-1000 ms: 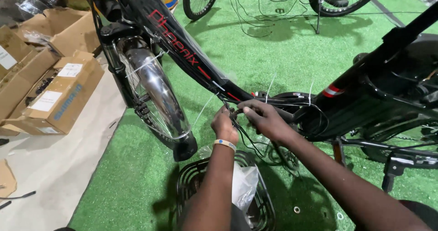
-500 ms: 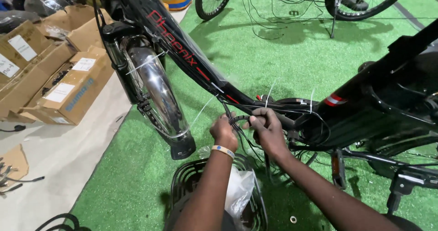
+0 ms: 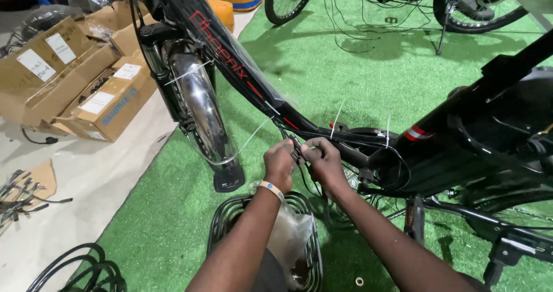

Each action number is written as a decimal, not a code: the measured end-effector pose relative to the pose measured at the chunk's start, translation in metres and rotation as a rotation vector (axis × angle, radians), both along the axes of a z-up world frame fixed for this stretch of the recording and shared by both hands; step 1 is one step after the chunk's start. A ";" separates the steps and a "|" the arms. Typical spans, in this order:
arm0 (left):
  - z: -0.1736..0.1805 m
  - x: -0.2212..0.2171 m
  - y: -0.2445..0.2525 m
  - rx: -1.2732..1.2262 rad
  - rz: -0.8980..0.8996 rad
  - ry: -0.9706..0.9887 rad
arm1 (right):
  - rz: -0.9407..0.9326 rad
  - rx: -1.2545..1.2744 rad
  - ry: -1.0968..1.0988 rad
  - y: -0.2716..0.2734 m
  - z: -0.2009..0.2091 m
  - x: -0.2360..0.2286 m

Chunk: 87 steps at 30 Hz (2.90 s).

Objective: The person secures a black cable along the frame of a black electric bicycle using zip ties. They route the cable along the downtube and tighten the ties to hold it in place.

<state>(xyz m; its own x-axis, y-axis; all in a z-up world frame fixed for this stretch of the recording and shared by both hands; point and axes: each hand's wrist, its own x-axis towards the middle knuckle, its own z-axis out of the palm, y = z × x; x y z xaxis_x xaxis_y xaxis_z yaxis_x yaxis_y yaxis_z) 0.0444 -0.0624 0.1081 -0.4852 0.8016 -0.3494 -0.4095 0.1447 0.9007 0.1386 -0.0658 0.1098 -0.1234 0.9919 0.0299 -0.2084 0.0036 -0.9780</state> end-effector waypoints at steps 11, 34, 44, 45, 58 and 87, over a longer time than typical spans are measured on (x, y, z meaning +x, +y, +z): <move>-0.004 -0.011 0.007 0.007 -0.138 0.116 | -0.021 -0.105 -0.205 0.032 -0.025 0.005; -0.003 -0.026 0.002 0.132 -0.406 0.211 | 0.300 0.267 -0.769 -0.006 0.060 0.034; -0.037 -0.030 0.031 0.099 -0.465 0.473 | 0.337 0.225 -0.627 0.011 0.050 0.044; -0.030 -0.029 0.028 0.087 -0.461 0.445 | 0.351 0.221 -0.619 0.011 0.052 0.044; 0.001 -0.016 -0.001 0.058 -0.447 0.200 | 0.393 0.280 -0.698 0.014 0.048 0.046; -0.030 -0.017 0.009 0.203 -0.584 0.240 | 0.378 -0.273 0.197 0.020 -0.002 0.033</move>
